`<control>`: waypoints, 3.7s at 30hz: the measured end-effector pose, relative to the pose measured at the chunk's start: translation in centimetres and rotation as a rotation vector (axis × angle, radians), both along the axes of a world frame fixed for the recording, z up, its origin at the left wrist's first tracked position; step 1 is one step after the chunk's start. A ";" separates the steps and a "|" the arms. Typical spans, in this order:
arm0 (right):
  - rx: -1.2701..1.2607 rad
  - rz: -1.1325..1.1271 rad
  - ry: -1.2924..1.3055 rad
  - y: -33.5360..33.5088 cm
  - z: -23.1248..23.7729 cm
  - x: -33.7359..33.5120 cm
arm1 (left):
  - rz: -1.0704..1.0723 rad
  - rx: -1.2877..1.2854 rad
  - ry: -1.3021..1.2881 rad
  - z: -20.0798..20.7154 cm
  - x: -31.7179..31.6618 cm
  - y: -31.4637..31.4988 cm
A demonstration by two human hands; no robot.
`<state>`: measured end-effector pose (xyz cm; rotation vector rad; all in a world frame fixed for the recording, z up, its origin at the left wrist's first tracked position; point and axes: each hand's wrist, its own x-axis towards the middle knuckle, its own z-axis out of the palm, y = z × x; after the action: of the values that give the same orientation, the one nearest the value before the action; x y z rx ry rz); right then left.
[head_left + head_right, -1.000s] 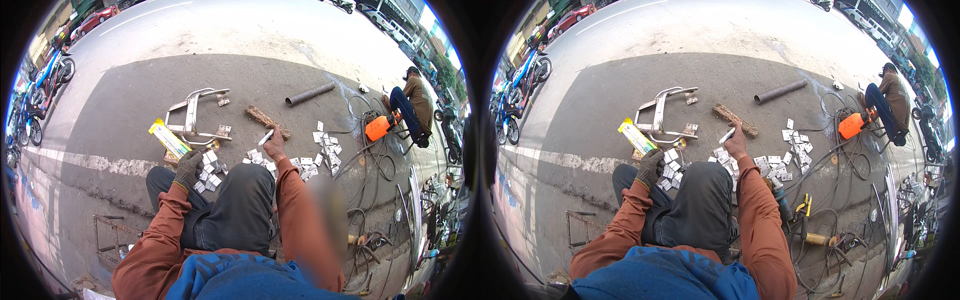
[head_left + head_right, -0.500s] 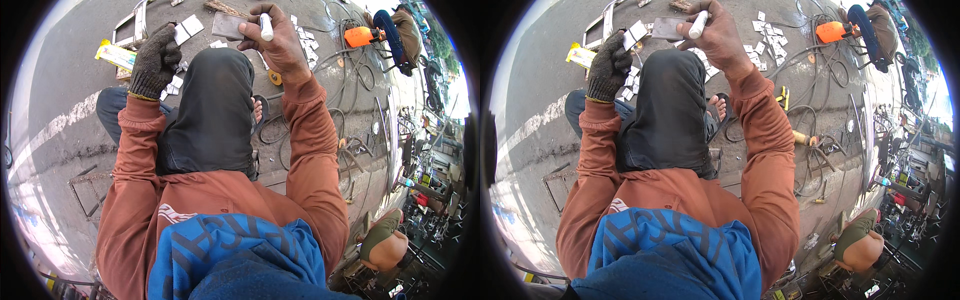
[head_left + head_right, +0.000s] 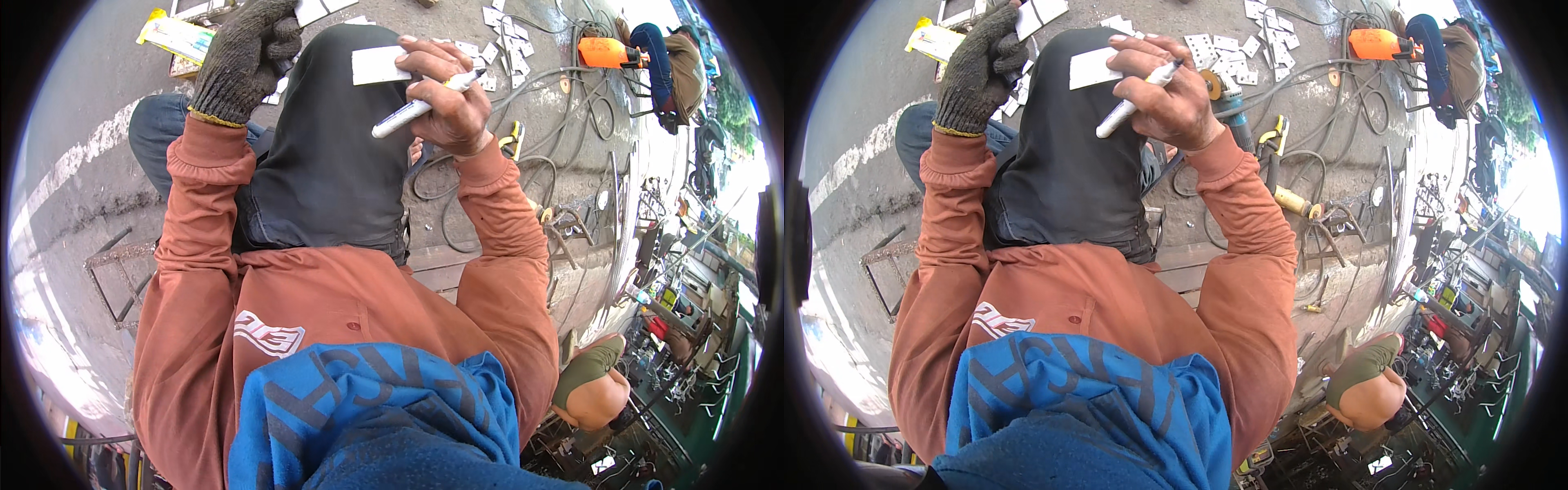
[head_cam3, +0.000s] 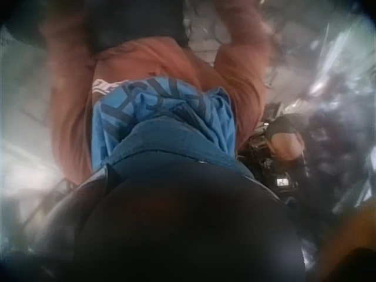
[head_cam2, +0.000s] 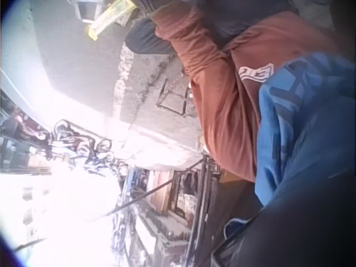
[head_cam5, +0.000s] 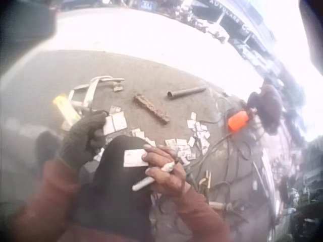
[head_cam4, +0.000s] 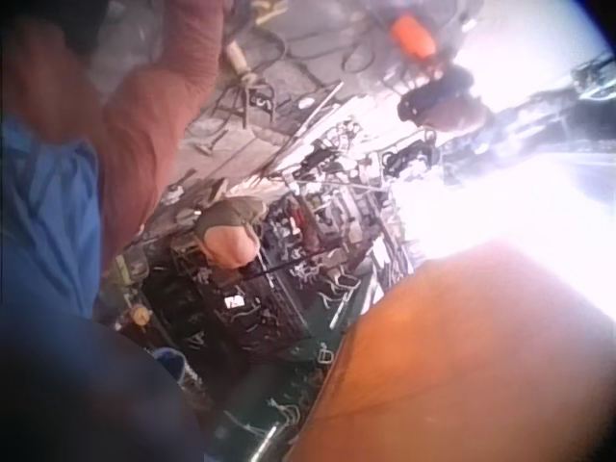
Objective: The person sits on the floor and repeatedly picks up small rectangular metal pieces, marks them with a white marker, and places them back down. The person handles the pieces one at a time and continues the marking process throughout the clip.
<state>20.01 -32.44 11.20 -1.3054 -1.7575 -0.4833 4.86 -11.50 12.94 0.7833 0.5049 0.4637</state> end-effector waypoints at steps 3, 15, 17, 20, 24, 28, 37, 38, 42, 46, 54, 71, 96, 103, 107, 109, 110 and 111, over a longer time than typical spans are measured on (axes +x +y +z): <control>-0.167 -0.047 0.104 -1.6 -0.7 0.2 | -0.025 0.129 0.120 1.9 0.2 -1.8; -0.199 0.069 0.809 -1.2 -3.0 -1.8 | -0.098 0.296 0.238 2.9 1.5 -3.5; -0.261 0.014 0.755 -1.5 -3.1 -1.8 | -0.106 0.334 0.244 2.9 1.5 -3.6; -0.208 -0.016 0.725 -1.2 -3.5 -2.4 | -0.068 0.382 0.278 3.1 1.5 -4.1; -0.113 -0.133 0.683 -0.7 -3.1 -4.3 | 0.045 0.370 0.266 3.2 1.4 -5.5; -0.008 -0.315 0.660 0.0 -2.6 -6.8 | 0.038 0.420 0.344 3.3 1.5 -5.3; 0.185 -0.043 1.013 -0.7 -4.4 -6.1 | -0.075 0.422 0.311 2.6 1.7 -3.8; 0.139 -0.160 1.058 -1.4 -4.3 -6.0 | -0.090 0.398 0.291 2.6 1.7 -3.7; 0.194 -0.307 1.163 -2.8 -3.8 -5.4 | -0.134 0.383 0.288 2.7 1.8 -3.3; 0.248 -0.351 1.153 -3.3 -2.9 -5.0 | -0.139 0.401 0.342 3.0 2.2 -3.7; 0.146 -0.168 1.168 -2.9 -1.7 -6.2 | -0.100 0.431 0.396 3.6 2.2 -4.2; -0.006 -0.270 0.685 -0.2 -0.2 -4.6 | -0.100 0.381 0.308 3.0 2.0 -4.0; -0.097 -0.247 0.662 -1.5 -0.9 -4.3 | -0.126 0.387 0.343 2.9 2.1 -3.8; 0.156 0.050 1.077 -0.9 -0.4 -3.7 | -0.149 0.352 0.259 2.7 1.9 -3.7; -0.198 -0.261 0.411 0.0 0.4 -2.8 | 0.030 0.207 0.124 0.9 1.9 -1.7; -0.188 -0.405 0.208 0.1 0.1 -3.6 | 0.110 0.187 0.090 0.0 1.1 1.5; -0.171 -0.446 0.193 0.0 -0.1 -4.1 | 0.177 0.229 0.057 -0.4 0.7 3.6; -0.209 -0.474 0.168 -0.5 -0.1 -4.5 | 0.246 0.272 0.022 -0.7 -0.2 5.5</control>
<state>15.50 -32.91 11.05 -1.8691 -1.3837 -0.4400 4.63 -5.99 12.24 0.9922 0.5685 0.7637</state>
